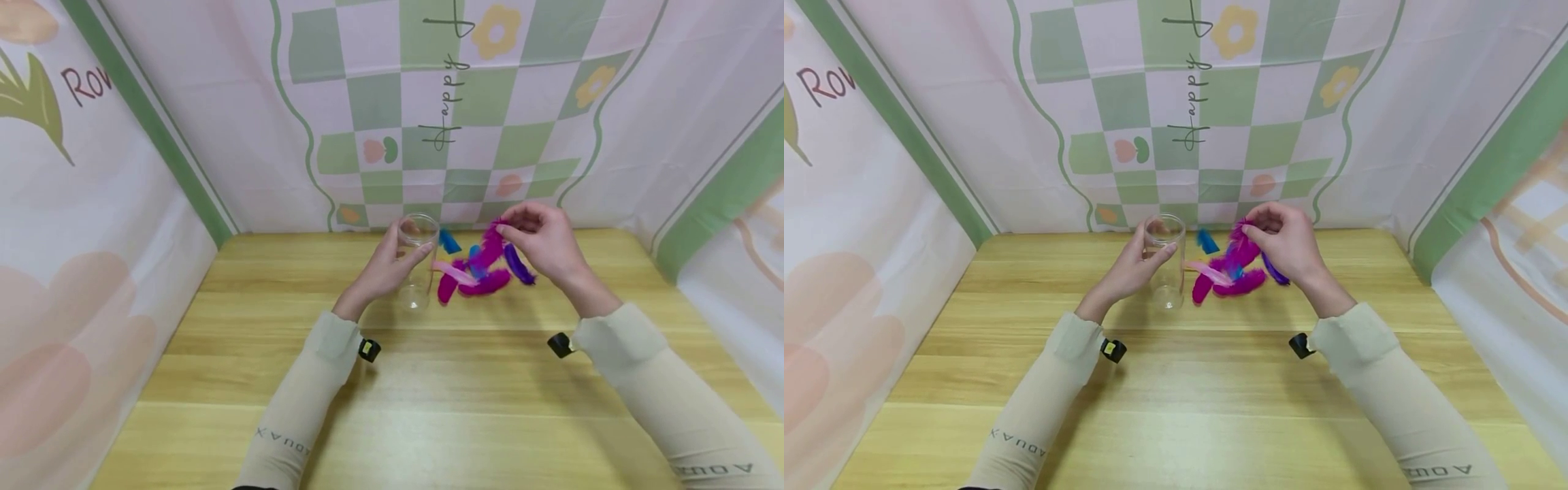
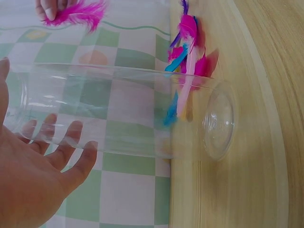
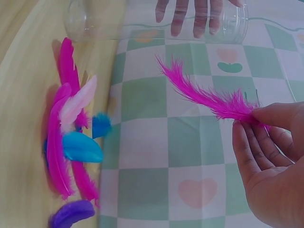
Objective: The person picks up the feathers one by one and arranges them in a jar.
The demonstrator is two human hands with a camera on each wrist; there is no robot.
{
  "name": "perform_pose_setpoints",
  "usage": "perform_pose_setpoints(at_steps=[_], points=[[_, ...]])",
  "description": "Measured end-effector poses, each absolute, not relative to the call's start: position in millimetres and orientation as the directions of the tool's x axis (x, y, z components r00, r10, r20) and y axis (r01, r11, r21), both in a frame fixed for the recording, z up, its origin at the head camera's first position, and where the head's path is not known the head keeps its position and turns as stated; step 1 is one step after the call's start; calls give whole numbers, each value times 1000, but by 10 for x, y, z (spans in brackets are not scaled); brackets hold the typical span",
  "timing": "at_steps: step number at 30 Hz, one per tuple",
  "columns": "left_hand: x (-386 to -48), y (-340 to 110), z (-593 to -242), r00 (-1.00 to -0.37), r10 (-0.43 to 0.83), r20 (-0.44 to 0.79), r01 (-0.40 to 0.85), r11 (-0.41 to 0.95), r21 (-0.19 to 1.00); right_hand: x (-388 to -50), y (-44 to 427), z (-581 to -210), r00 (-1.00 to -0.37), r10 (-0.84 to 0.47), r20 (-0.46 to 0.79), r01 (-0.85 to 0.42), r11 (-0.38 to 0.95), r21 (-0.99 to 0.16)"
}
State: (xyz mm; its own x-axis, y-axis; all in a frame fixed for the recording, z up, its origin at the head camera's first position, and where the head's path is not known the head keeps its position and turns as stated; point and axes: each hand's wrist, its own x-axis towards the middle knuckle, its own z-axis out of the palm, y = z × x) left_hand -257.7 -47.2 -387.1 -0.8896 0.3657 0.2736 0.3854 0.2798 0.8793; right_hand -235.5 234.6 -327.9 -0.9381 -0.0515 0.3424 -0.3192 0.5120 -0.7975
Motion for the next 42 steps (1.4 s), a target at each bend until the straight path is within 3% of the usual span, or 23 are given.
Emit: perform_pose_setpoints(at_steps=[42], points=[[-2574, -468, -3864, -891, 364, 272, 381, 274, 883, -2335, 2262, -3074, -903, -70, 423, -412, 410, -814]])
